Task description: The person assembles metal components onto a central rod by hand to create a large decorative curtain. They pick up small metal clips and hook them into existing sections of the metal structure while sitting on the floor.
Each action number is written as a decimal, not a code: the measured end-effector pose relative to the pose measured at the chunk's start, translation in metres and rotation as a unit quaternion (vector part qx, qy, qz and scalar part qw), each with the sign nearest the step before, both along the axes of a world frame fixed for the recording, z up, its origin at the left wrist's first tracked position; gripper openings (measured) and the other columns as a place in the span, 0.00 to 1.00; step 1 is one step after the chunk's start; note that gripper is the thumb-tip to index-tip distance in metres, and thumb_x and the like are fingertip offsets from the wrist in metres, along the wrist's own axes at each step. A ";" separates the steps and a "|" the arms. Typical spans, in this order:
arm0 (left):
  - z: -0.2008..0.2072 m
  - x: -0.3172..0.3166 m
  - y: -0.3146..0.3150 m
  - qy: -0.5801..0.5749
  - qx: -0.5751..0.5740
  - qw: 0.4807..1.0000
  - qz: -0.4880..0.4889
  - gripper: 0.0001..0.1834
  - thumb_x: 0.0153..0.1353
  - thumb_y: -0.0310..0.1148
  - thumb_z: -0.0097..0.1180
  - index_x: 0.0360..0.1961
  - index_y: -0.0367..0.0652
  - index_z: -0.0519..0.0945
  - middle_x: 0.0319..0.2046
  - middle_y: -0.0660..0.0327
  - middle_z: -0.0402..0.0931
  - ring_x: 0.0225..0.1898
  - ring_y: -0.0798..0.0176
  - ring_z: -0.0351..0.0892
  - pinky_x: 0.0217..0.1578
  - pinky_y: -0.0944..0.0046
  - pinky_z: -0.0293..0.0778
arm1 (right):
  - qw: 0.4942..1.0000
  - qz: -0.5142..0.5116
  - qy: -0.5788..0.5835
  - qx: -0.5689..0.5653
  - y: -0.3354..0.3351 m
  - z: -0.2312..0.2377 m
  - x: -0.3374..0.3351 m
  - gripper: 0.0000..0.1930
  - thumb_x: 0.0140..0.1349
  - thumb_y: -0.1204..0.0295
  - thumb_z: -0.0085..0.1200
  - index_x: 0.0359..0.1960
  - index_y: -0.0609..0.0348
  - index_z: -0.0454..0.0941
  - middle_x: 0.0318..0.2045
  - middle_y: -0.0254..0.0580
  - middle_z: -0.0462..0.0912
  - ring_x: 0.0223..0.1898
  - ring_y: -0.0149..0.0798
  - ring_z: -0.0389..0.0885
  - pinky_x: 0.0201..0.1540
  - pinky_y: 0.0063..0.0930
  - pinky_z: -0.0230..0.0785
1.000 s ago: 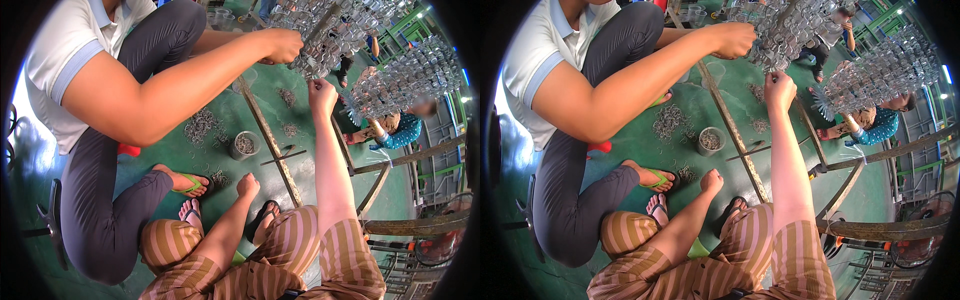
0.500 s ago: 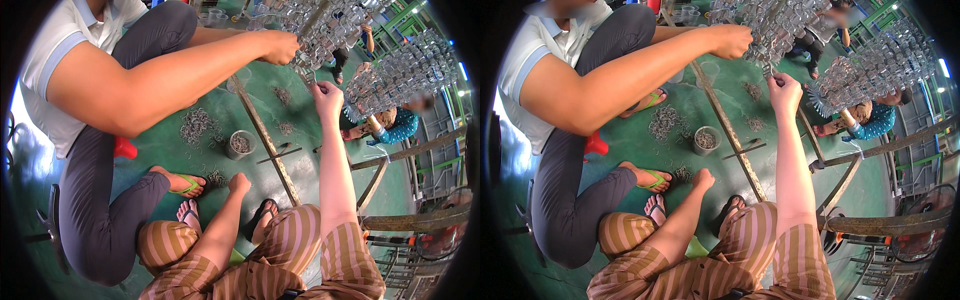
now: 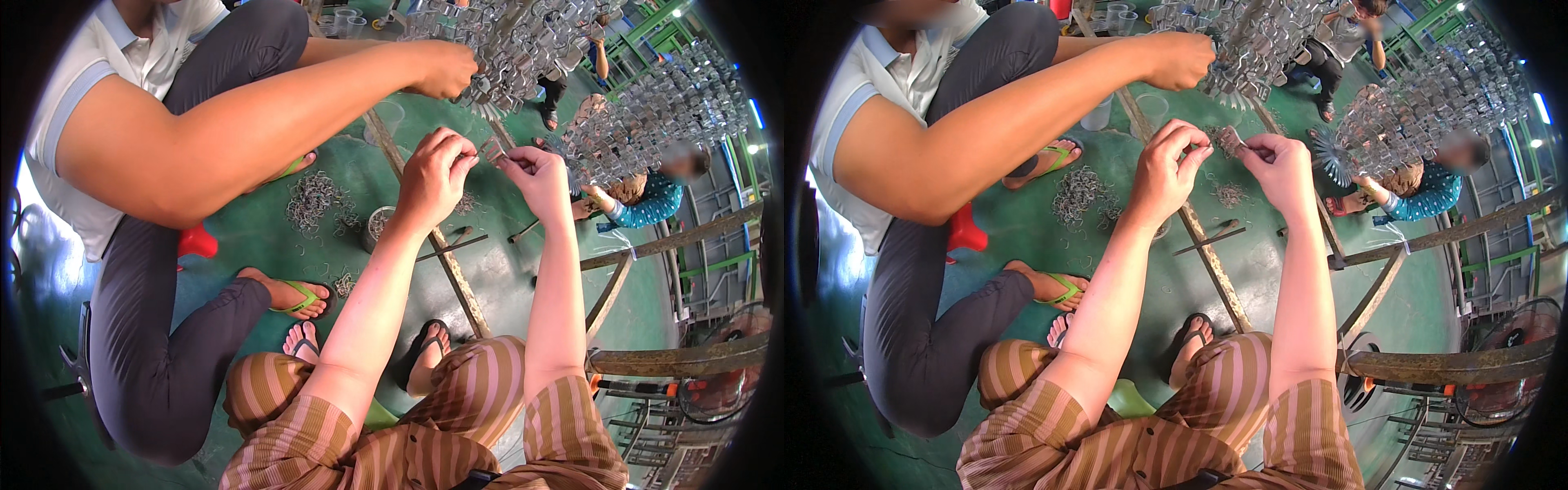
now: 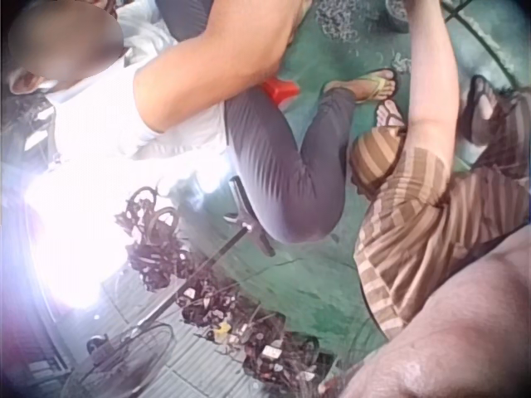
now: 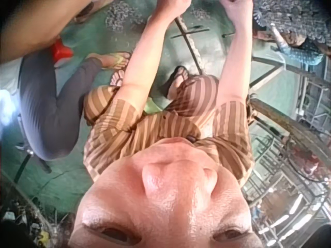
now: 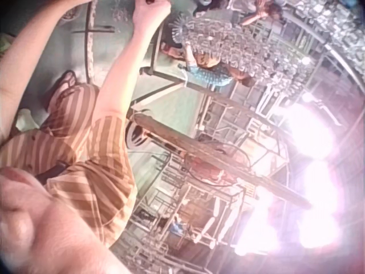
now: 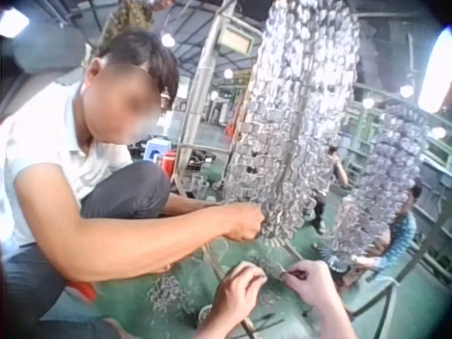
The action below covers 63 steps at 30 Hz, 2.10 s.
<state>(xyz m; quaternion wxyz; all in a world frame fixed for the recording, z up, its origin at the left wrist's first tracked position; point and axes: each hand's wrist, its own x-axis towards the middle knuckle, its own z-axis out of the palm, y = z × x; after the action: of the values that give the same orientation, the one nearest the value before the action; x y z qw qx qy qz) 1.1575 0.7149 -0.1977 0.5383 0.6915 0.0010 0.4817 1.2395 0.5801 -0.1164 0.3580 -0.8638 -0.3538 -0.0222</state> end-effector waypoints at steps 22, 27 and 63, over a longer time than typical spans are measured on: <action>-0.018 0.011 -0.003 -0.086 -0.113 0.989 -0.049 0.04 0.56 0.22 0.52 0.31 0.37 0.70 0.31 0.57 0.77 0.32 0.62 0.76 0.36 0.66 0.71 | 0.991 -0.085 -0.084 0.052 0.043 0.030 0.000 0.14 0.46 0.63 0.62 0.30 0.62 0.82 0.14 0.36 0.76 0.17 0.24 0.69 0.23 0.21 0.63; -0.022 0.011 -0.004 -0.065 -0.078 0.995 -0.016 0.03 0.56 0.23 0.52 0.30 0.37 0.71 0.29 0.59 0.77 0.31 0.67 0.75 0.35 0.68 0.70 | 0.962 -0.191 -0.188 0.041 0.082 0.026 0.011 0.17 0.46 0.57 0.59 0.29 0.60 0.83 0.22 0.49 0.81 0.28 0.48 0.81 0.36 0.34 0.72; -0.041 0.030 -0.009 -0.020 -0.053 0.998 -0.001 0.04 0.54 0.18 0.50 0.29 0.36 0.69 0.28 0.57 0.77 0.30 0.62 0.78 0.33 0.67 0.72 | 0.949 -0.213 -0.194 0.128 0.084 0.006 0.060 0.11 0.44 0.68 0.55 0.24 0.65 0.81 0.17 0.47 0.80 0.21 0.45 0.80 0.32 0.32 0.71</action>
<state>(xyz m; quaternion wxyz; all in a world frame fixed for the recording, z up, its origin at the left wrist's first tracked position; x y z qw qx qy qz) 1.1873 0.7059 -0.2384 0.5750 0.6523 0.0149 0.4937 1.2995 0.6638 -0.1099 0.3772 -0.8449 -0.2186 -0.3099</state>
